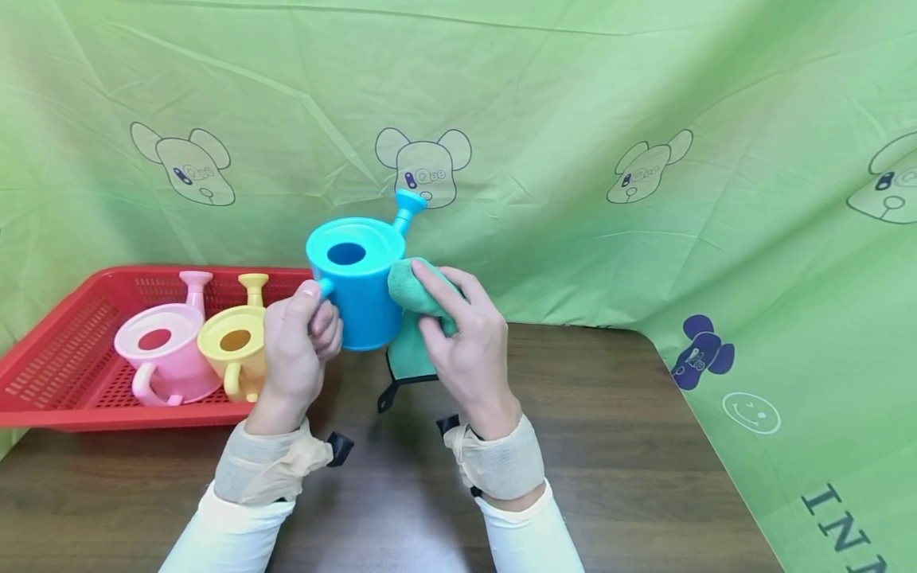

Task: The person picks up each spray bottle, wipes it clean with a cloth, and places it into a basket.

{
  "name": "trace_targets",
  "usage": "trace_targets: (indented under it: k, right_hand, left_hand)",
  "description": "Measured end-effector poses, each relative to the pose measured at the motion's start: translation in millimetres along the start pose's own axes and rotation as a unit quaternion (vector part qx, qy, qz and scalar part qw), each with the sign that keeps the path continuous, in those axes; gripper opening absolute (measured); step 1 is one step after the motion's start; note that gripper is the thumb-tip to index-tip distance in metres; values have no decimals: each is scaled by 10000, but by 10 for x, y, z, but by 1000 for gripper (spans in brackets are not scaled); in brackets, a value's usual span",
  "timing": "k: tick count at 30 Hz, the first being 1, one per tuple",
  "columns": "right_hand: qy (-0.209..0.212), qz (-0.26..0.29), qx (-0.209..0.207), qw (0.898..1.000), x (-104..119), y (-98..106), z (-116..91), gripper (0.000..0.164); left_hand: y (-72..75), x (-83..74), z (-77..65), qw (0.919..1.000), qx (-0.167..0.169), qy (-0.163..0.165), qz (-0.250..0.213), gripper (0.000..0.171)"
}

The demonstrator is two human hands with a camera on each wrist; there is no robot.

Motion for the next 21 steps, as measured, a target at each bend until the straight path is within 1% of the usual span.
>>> trace_targets:
  k: [3,6,8,12,16,19,21]
  right_hand:
    - [-49,-20,-35,10000,81,37,31,49]
    - [-115,-52,-92,9999,176,81,61,47]
    - [-161,-77,-131,9998,204,97,79,46]
    - [-247,-113,-197,9994,207,112,95,46]
    - [-230,-145,-242,9993,225,140,111,46]
    - [-168,-174,-246,9994,172,146,107,48]
    - [-162,-197,-219,9994,84,135,93,50]
  left_hand:
    - [31,-23,31,9985,191,208,-459,43]
    - [54,-47,54,9945,364,402,-901,43]
    - [63,-59,63,9917,453,512,-1091,43]
    - [84,-73,70,9867,628,681,-1335,43]
    - [105,-90,74,9814,790,834,-1536,44]
    - [118,-101,75,9773,888,929,-1684,44]
    - [125,-105,77,9750,927,981,-1768,44]
Point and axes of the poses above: each hand's wrist, its own z-axis towards the middle knuckle, its own y-axis out of the back of the hand, x = y × z, the point moved 1 cm from there along z, towards the middle knuckle, and after that the axes turned 8 degrees about -y, right-handed, at the moved point
